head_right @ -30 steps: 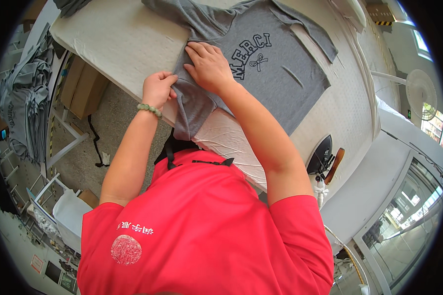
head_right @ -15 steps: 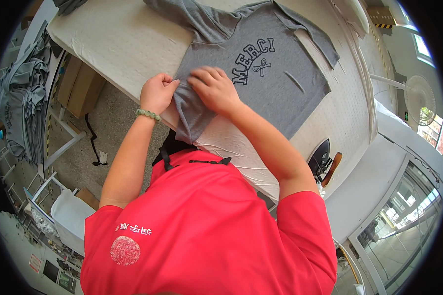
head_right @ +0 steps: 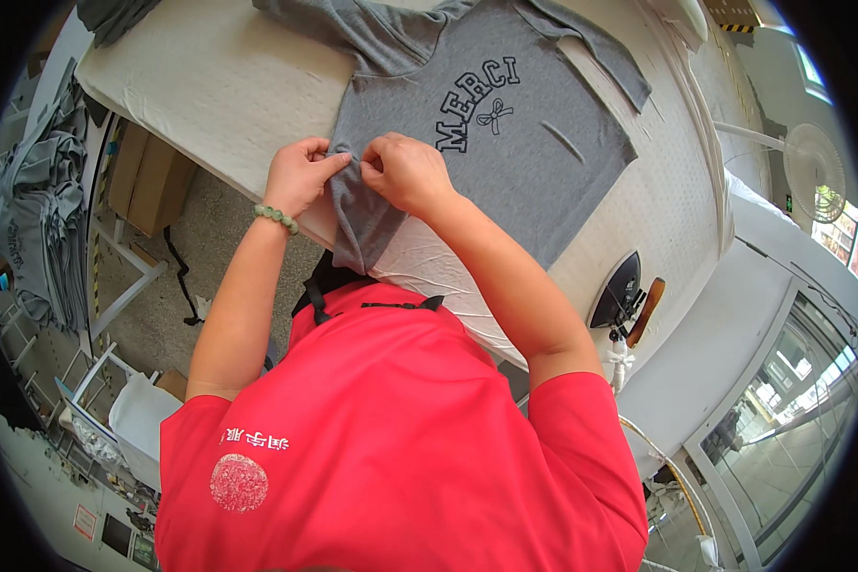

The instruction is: Ironing and folding grey garments on an industrial pressing table.

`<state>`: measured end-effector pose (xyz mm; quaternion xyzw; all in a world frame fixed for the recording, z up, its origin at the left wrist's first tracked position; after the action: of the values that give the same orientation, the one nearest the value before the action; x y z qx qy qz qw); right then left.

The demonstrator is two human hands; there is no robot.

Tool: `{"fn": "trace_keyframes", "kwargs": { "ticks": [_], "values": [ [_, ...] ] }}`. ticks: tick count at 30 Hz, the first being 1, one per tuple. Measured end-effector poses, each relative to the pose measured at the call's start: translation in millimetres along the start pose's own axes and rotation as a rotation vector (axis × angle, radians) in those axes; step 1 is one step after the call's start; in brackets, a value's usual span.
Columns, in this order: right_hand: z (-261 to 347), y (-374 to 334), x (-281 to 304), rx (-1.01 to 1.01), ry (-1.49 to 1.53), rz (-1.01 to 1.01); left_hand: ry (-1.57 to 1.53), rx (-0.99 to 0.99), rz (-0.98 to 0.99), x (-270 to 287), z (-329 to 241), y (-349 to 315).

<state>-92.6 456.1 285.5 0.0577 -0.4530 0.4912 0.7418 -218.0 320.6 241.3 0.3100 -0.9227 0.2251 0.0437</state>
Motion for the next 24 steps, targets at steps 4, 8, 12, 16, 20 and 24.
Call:
{"fn": "trace_keyframes", "kwargs": {
  "ticks": [4, 8, 12, 16, 20, 24],
  "values": [
    [2, 3, -3, 0.023, 0.032, 0.017, 0.027, 0.025, 0.011, -2, 3, 1],
    [1, 17, -2, -0.081, 0.001, 0.235, 0.004, 0.023, -0.027, -1, -1, -1],
    [19, 21, 3, -0.016, -0.218, 0.219, 0.208, -0.039, -0.062, 1, -9, -1],
    [32, 30, 7, 0.265, -0.328, -0.122, 0.412, -0.035, -0.084, -2, -19, -5],
    [22, 32, -3, 0.409, -0.399, -0.271, 0.431, -0.018, -0.176, 1, -16, -10],
    [13, 35, -11, 0.429, -0.452, -0.279, 0.489, 0.011, -0.263, -2, -11, -27]
  ]
}}
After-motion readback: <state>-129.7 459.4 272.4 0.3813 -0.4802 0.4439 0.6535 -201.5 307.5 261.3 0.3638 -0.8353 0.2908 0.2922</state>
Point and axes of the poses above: each hand's wrist, its own y-axis towards the middle knuckle, its own x-axis out of the back of the hand, z = x × y, the point moved 6 cm from there along y, towards the middle knuckle, and after that the axes turned 11 degrees about -x, right-handed, at the moved point
